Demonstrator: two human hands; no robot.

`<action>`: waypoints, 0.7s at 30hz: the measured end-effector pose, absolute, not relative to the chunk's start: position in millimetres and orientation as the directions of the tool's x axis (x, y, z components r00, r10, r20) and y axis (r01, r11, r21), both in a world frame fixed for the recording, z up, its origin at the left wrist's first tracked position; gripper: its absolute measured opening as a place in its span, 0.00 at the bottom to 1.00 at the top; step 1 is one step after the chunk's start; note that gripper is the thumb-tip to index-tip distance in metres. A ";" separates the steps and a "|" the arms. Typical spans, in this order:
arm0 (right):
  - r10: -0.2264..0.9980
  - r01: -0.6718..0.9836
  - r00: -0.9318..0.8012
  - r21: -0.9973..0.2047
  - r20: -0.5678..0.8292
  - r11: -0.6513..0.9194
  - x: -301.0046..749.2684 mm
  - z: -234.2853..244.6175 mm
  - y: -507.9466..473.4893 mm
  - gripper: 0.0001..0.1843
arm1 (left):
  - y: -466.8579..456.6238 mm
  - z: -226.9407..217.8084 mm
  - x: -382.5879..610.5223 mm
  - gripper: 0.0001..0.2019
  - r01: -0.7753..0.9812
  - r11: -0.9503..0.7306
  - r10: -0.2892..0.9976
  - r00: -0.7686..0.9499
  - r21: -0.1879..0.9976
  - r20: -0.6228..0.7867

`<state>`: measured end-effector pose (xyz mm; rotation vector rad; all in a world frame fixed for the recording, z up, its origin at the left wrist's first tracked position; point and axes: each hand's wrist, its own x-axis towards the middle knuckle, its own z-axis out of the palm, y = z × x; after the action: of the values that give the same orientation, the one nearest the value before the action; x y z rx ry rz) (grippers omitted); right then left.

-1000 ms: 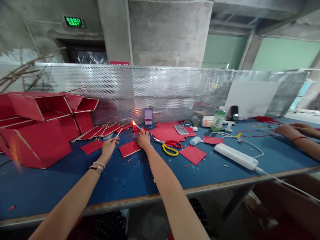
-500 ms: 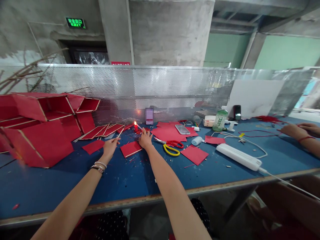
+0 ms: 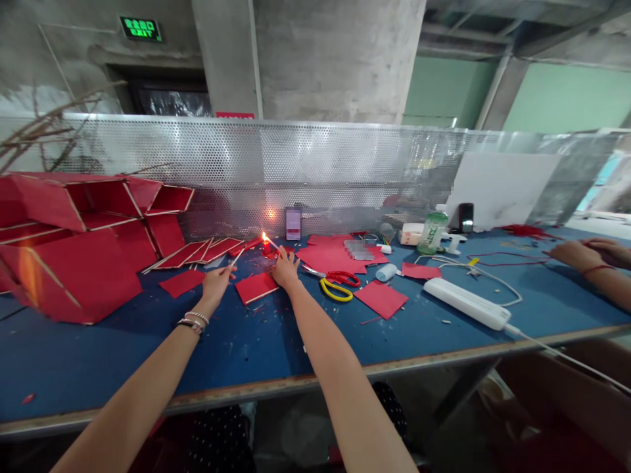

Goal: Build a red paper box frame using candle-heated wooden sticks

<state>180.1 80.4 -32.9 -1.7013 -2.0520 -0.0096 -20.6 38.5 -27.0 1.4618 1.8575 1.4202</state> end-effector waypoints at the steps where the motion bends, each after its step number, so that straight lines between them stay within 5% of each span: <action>1: 0.926 0.930 -0.119 -0.286 0.358 0.230 180.0 -33.1 80.6 0.34 | 38.0 -26.5 -20.2 0.13 0.494 -0.051 0.880 -0.388 0.868 0.272; 17: 0.908 0.926 -0.133 -0.278 0.397 0.257 181.3 -33.0 78.2 0.33 | 37.2 -24.8 -21.3 0.14 0.500 -0.026 0.885 -0.392 0.866 0.253; 21: 0.878 0.917 -0.099 -0.300 0.469 0.264 183.6 -28.4 72.9 0.31 | 38.4 -24.8 -18.8 0.16 0.305 -0.042 0.886 -0.429 0.952 0.176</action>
<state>183.6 72.9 -28.4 -1.6172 -1.9764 -0.0901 -18.8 38.4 -24.8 1.2576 1.7310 1.4921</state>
